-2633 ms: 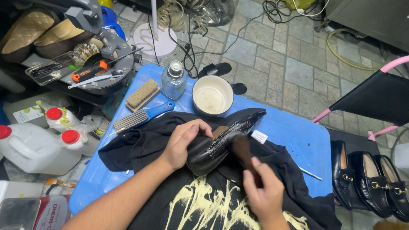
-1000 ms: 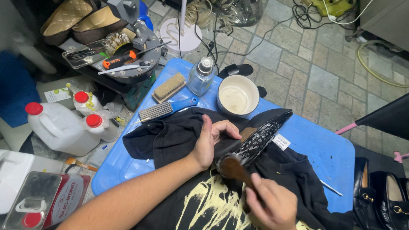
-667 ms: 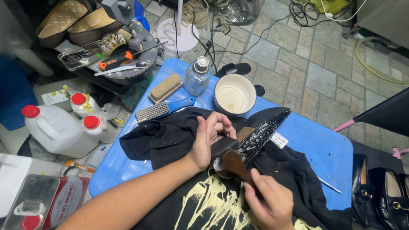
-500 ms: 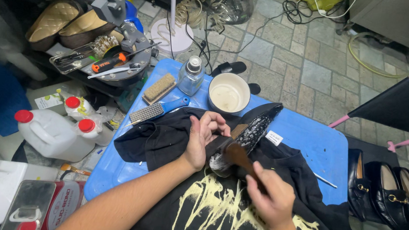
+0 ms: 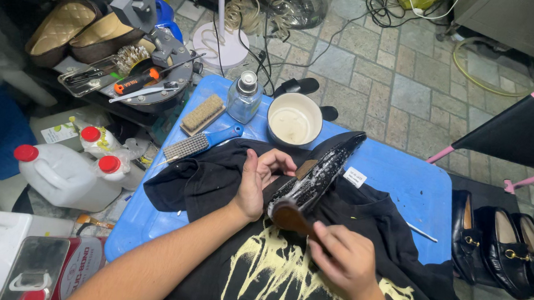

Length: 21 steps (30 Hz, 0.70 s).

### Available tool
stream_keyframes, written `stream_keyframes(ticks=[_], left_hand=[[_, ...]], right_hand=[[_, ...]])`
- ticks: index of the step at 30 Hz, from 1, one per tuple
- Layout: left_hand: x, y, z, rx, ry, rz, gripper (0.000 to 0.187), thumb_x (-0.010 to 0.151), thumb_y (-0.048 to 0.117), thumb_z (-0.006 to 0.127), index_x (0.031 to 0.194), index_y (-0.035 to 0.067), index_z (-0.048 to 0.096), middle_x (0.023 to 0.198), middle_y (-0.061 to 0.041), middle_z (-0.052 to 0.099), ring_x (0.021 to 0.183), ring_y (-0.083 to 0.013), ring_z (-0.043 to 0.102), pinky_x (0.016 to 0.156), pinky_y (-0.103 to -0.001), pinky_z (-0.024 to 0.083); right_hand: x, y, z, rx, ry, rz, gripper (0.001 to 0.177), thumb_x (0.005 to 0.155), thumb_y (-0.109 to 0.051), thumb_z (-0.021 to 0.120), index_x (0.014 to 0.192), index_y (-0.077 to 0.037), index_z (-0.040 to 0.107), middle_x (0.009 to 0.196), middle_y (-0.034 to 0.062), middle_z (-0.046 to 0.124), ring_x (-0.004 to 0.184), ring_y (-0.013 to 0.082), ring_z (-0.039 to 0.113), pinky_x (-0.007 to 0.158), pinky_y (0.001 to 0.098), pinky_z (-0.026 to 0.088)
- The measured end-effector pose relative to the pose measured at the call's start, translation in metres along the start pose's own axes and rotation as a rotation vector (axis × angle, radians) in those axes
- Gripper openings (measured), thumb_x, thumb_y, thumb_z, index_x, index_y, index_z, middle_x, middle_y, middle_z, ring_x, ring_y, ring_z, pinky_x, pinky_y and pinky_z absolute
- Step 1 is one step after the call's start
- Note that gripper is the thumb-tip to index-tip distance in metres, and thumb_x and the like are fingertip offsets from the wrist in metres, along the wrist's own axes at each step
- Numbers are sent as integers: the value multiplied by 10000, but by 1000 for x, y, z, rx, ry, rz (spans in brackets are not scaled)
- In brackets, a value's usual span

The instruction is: The person scrubs a black loafer with a wooden brush, repeatedly dipping the brush into a small bowl of liquid. The shoe is rotated and repositioned to clean different areas, including the toe, sides, and heel. The person also wipes the shoe with a black cloth.

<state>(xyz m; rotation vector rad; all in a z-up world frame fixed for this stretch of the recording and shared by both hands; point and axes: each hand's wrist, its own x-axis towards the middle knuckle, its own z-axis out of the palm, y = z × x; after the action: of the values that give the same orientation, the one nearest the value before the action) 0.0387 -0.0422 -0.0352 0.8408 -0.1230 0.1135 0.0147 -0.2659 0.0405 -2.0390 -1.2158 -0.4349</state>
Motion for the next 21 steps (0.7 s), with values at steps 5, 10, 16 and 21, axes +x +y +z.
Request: stream_keyframes(ticks=[5,10,16,21], left_hand=[[1,4,-2,-133,35,-130,955,975,770,150,1046,-33,662,1019,-137,678,981,-203,646,958,-342,522],[3,2,-6,-132,75,-162,898,1007,722,185,1037,-36,666,1014,-145,682,973,-203,651,949,-344,524],[4,5,-14,-172,12,-191,752,1039,589,254,1031,-42,664,988,-144,668,944,-216,660,906,-352,541],[7,9,-18,-94,-67,-229,722,1021,583,298,1050,-41,660,1001,-129,652,952,-192,659,911,-327,539]], right_hand=[[-2,5,-11,-18,1,23,406,696,-34,813,1091,1,723,787,94,689,552,199,623,504,303,478],[-13,19,-11,24,-36,-57,411,697,-55,812,1094,-16,713,801,87,670,603,219,647,557,299,495],[-27,29,0,177,126,579,356,774,-4,792,1119,36,718,793,134,692,620,255,635,596,329,497],[-26,30,5,240,-186,115,330,782,-38,809,1087,41,710,972,146,730,866,223,721,755,288,567]])
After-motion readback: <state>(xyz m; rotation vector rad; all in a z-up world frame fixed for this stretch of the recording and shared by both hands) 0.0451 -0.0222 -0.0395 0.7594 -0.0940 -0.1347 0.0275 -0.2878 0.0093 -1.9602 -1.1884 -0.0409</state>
